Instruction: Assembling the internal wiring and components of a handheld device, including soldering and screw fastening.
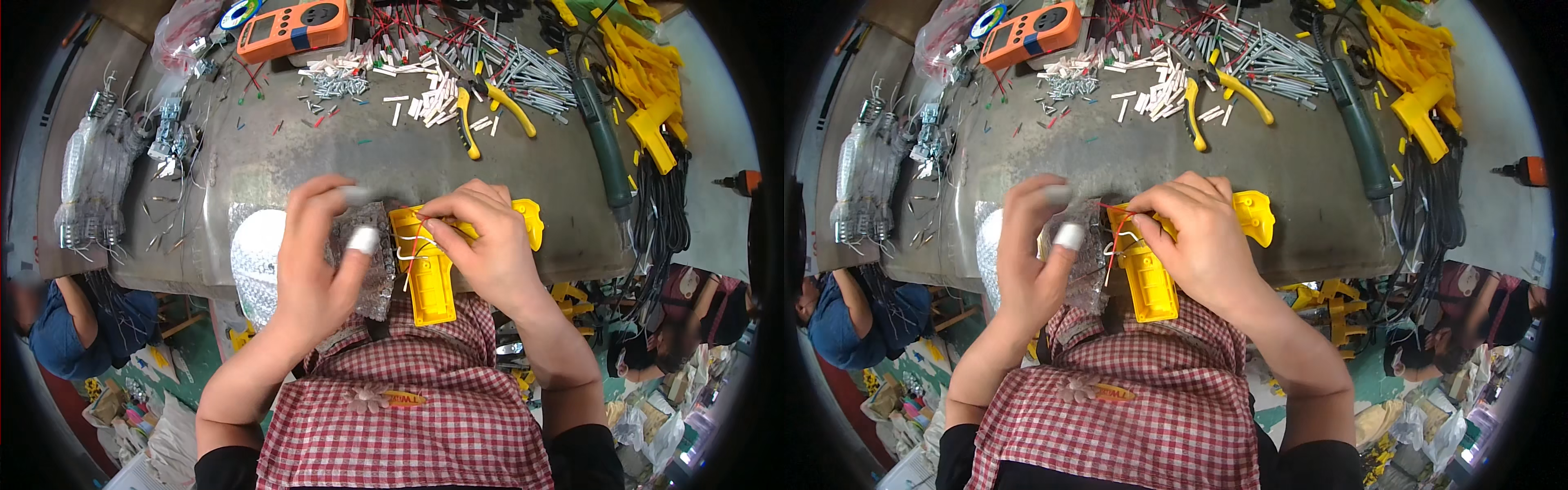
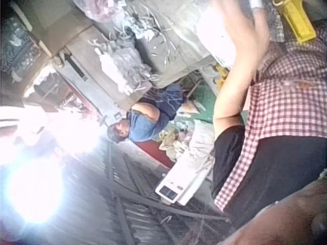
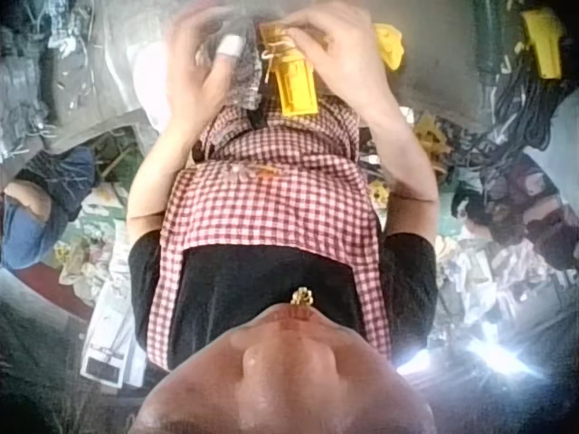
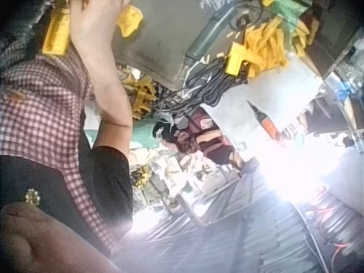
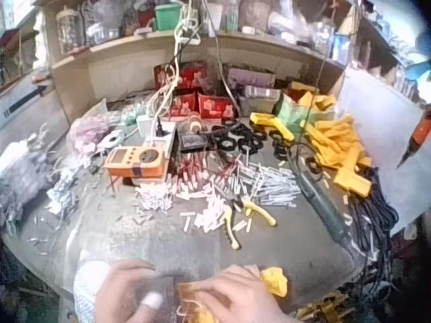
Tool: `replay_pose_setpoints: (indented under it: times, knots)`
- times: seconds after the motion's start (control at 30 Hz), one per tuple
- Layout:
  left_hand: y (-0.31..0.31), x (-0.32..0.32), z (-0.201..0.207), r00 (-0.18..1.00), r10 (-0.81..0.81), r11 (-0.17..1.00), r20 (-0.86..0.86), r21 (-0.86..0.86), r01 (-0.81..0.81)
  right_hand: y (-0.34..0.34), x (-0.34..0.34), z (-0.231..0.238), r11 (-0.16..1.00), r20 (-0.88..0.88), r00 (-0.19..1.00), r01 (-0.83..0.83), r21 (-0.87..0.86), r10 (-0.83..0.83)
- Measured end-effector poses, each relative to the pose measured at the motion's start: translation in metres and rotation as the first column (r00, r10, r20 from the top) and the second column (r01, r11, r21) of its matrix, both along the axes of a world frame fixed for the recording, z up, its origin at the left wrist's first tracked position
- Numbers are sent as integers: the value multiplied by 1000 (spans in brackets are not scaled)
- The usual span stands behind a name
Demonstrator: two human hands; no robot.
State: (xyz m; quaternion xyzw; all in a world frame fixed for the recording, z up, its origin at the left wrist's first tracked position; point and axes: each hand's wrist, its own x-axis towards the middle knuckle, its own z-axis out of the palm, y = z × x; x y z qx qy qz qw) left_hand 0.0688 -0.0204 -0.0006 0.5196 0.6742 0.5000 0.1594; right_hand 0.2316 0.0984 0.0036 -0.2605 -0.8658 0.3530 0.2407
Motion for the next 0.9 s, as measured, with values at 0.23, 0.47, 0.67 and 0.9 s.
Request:
replay_pose_setpoints:
  times: [0.23,0.47,0.67,0.9]
  knots:
    - [25,8,21,859,-431,877,-274,-349,329,-3,-1,1,986,9,992,128,-104,-128]
    - [13,-10,13,976,-172,959,130,-205,196,-7,-11,2,995,-44,994,102,-11,-102]
    - [18,-11,13,959,-119,966,257,-194,172,-6,-12,2,998,-42,997,61,23,-60]
    - [20,-17,7,948,-127,948,290,-245,202,-5,-15,-1,999,-40,999,22,43,-20]
